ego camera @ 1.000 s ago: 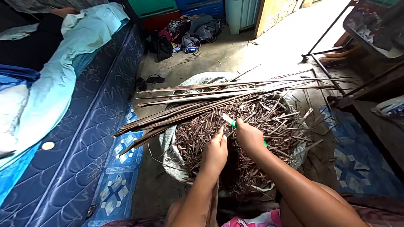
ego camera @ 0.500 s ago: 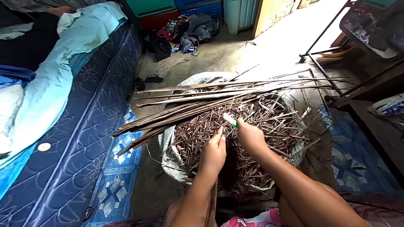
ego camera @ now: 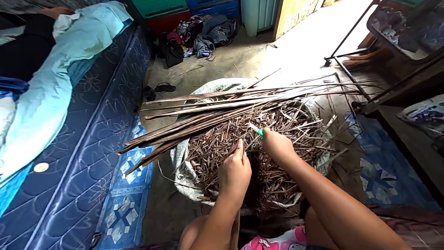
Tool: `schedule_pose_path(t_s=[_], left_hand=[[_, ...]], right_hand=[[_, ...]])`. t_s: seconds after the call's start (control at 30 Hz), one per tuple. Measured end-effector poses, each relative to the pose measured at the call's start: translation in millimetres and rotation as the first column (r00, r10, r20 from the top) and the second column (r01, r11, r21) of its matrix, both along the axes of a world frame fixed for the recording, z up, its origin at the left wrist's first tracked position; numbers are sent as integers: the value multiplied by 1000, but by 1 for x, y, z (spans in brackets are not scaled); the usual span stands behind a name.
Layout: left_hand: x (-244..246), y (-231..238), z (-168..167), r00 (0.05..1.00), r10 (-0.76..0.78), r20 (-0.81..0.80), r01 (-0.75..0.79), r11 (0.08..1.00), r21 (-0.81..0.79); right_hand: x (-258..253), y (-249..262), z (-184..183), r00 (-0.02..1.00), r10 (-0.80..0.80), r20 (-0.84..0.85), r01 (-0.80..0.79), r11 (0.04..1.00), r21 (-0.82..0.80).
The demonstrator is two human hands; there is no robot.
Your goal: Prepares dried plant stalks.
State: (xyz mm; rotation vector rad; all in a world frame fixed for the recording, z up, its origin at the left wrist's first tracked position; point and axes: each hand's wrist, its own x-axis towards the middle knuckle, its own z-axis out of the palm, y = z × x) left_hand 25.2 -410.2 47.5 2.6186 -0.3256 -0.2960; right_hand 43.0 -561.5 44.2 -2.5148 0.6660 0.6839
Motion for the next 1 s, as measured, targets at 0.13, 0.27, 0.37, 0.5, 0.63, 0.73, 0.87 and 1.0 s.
schedule_pose_path(t_s=[0.13, 0.27, 0.37, 0.5, 0.63, 0.73, 0.87, 1.0], left_hand=[[2, 0, -1, 1000, -4, -28, 3, 999, -43], [1, 1, 2, 999, 23, -44, -27, 995, -93], [0, 4, -4, 1000, 14, 26, -12, 996, -90], [7, 9, -2, 986, 21, -162, -54, 979, -199], [14, 14, -2, 942, 4, -336, -206, 799, -566], [18, 18, 0, 882, -74, -465, -319, 631, -707], [18, 20, 8, 816, -153, -558, -423, 500, -756], [19, 21, 5, 822, -139, -553, -417, 516, -749]], right_hand=[[-11, 5, 26, 996, 12, 87, -15, 999, 44], [-24, 29, 30, 986, 164, 22, -165, 983, 79], [-10, 15, 16, 996, 90, -5, -90, 996, 29], [-5, -8, 15, 994, -44, 99, 40, 998, 48], [-22, 16, 22, 966, 137, 219, -165, 979, 117], [-17, 24, 14, 961, 195, 195, -214, 973, 86], [3, -2, 2, 981, -19, 194, 15, 1000, 22], [-10, 0, 17, 932, -64, 357, 24, 993, 115]])
